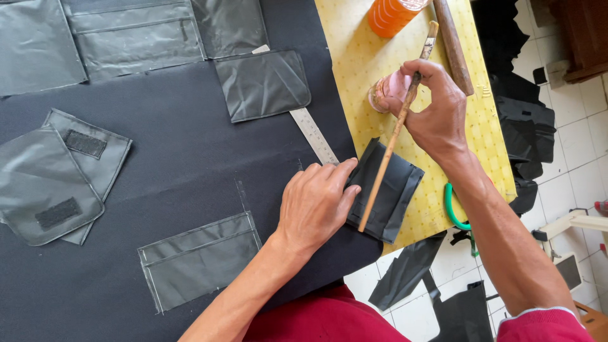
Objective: The person applies adhesive to the edges of a black fabric pouch using a wooden stick. They then press the glued edges together to seal the pouch and smooth the seam with their fingers.
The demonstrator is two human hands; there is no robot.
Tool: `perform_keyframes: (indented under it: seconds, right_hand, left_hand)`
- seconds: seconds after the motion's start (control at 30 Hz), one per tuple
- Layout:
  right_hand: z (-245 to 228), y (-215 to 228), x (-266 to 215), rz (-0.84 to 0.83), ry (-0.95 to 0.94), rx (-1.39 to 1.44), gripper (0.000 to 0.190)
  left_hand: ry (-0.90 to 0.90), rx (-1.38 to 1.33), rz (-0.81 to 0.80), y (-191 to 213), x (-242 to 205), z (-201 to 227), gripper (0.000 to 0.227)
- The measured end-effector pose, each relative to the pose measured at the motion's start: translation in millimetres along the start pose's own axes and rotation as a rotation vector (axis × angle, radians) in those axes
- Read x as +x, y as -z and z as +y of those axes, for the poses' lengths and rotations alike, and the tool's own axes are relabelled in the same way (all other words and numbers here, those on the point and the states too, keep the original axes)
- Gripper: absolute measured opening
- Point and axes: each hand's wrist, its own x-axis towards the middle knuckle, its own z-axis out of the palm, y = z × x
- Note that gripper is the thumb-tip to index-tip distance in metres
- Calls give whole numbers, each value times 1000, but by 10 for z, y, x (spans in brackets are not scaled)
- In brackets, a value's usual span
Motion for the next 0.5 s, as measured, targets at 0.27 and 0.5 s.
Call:
perform_keyframes:
  seconds: [0.27, 0.5]
  right_hand:
    - [43, -12, 19, 3, 56, -41, 48]
    - [37, -40, 12, 13, 69, -73, 45]
  left_hand:
    - [-3, 8, -12, -6, -12, -5, 40]
    - [4, -3, -6, 5, -11, 0, 37]
